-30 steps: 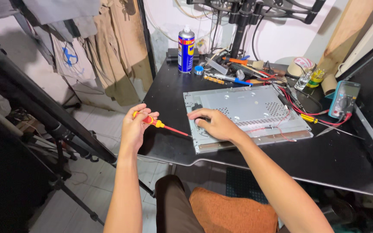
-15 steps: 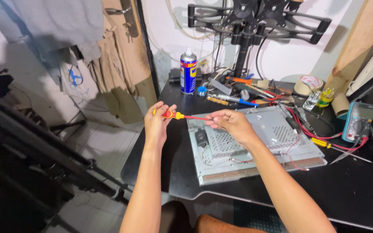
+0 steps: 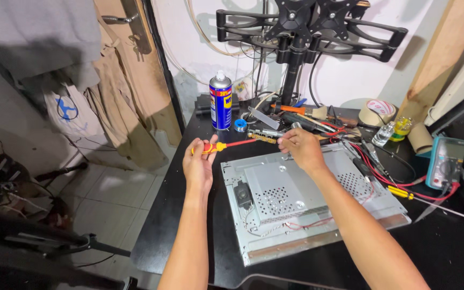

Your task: The person works on the internal components of a flat-panel display, using a screwdriver to remove and replace screws from the metal chassis and circuit boards, and then lifting the metal casing to access the layers beneath.

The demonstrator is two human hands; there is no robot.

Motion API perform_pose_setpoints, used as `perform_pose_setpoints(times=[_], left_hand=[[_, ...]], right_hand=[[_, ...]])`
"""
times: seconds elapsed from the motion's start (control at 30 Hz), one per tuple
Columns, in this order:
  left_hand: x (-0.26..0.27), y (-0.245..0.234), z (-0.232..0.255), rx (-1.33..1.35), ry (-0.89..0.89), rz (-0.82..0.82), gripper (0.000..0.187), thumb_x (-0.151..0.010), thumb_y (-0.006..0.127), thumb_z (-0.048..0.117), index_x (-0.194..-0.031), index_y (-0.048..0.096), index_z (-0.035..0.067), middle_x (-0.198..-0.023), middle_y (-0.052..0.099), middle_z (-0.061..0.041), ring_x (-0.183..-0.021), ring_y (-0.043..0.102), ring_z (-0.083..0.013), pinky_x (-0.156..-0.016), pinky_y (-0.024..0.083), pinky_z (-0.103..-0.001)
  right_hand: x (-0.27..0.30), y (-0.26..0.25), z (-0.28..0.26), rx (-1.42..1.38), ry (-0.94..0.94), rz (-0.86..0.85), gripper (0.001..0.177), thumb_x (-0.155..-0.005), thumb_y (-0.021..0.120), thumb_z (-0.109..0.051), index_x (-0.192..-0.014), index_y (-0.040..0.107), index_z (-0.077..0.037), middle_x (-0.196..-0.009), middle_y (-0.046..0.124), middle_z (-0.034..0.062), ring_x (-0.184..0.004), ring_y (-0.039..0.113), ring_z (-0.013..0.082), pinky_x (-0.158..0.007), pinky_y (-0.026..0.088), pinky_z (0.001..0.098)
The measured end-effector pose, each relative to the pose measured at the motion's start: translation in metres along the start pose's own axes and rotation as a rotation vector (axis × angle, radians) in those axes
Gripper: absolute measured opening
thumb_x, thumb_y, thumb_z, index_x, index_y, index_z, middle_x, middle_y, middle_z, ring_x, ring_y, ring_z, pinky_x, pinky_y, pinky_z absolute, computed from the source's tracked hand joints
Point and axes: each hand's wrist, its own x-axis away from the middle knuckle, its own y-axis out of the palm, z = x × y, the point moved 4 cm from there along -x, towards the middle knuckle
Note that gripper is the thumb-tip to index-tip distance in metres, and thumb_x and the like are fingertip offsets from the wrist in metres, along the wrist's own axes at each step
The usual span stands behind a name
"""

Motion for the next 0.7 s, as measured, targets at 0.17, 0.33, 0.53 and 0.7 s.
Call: perform_pose_setpoints(times=[0.17,0.33,0.53,0.7], left_hand=[[-0.003,-0.011,-0.006,-0.040,-0.019,0.081,0.019,-0.099,0.058,0.005,-0.117,0.055,0.000,-0.100,0.064,-0.010,-0.121,0.067,-0.0369,-0.104,0.056,-0.048],[-0.006,-0.015,-0.009,-0.041,-0.053,0.089,0.017,-0.099,0.059,0.005,-0.115,0.056,0.001,-0.100,0.065,-0.010,-0.121,0.068,-0.0368,-0.106,0.055,-0.047],[-0.008,-0.018,-0.011,-0.040,-0.058,0.078,0.013,-0.100,0.058,0.005,-0.113,0.057,0.001,-0.100,0.065,-0.009,-0.121,0.068,-0.0352,-0.107,0.055,-0.047],[-0.008,-0.018,-0.010,-0.021,-0.057,0.093,0.012,-0.100,0.059,0.005,-0.111,0.058,0.002,-0.099,0.065,-0.009,-0.120,0.068,-0.0352,-0.107,0.054,-0.048]], right_hand=[[-0.028,-0.005,0.004,0.529,0.013,0.002,0.011,-0.089,0.076,-0.012,-0.091,0.076,-0.002,-0.077,0.077,0.0110,-0.067,0.073,0.0153,-0.062,0.056,0.0309],[-0.048,-0.009,0.029,0.543,0.195,-0.040,0.012,-0.089,0.072,-0.013,-0.096,0.078,-0.004,-0.078,0.076,0.0102,-0.067,0.072,0.0160,-0.061,0.059,0.0337],[-0.052,-0.008,0.036,0.584,0.218,-0.010,0.018,-0.092,0.073,-0.018,-0.093,0.075,0.000,-0.076,0.075,0.0102,-0.065,0.072,0.0190,-0.061,0.057,0.0346],[-0.044,-0.013,0.029,0.540,0.293,0.067,0.029,-0.101,0.064,-0.027,-0.092,0.074,-0.001,-0.076,0.075,0.0137,-0.068,0.073,0.0245,-0.065,0.057,0.0384]])
